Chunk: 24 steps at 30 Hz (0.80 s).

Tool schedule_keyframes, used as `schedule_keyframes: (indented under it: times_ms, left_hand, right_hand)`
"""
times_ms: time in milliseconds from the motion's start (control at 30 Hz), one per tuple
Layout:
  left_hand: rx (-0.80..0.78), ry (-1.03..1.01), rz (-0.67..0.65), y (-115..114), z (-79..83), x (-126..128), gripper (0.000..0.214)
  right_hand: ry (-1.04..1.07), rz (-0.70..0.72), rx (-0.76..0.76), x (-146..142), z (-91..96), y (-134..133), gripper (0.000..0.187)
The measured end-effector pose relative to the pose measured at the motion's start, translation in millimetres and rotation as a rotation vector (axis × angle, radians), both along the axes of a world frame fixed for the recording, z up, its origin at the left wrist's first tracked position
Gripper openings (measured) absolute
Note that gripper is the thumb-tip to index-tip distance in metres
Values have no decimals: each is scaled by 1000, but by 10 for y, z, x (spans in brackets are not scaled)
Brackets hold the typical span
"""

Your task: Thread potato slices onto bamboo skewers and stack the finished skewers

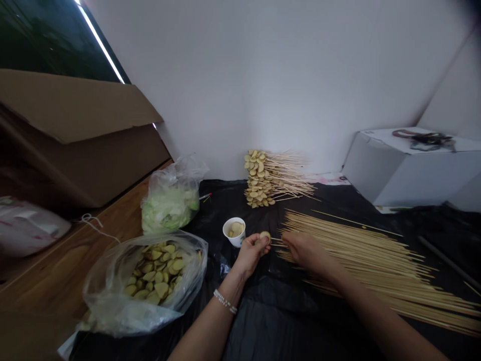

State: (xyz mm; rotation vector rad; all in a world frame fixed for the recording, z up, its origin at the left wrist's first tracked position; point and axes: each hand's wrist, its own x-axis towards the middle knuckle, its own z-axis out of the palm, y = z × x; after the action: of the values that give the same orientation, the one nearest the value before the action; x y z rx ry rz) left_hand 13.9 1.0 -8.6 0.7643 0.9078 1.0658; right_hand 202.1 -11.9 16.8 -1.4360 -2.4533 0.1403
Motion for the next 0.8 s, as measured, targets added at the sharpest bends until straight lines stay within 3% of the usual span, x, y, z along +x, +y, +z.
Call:
schedule_keyframes:
  times_ms: [200,433,667,800]
  left_hand:
    - [-4,3,-10,-8,2,-5,35]
    - [33,70,-42,-15,-24,-2,37]
    - [-8,6,-12,-30,22,44,37]
    - [1,0,9,-17,19,47,37]
  right_hand:
    - [45,17,48,-13,-54,15,21]
    - [83,6,-104,-6,-31,0,20]
    - [151,16,-126,43,5,58,26]
    - [252,38,-100,98,18,87,17]
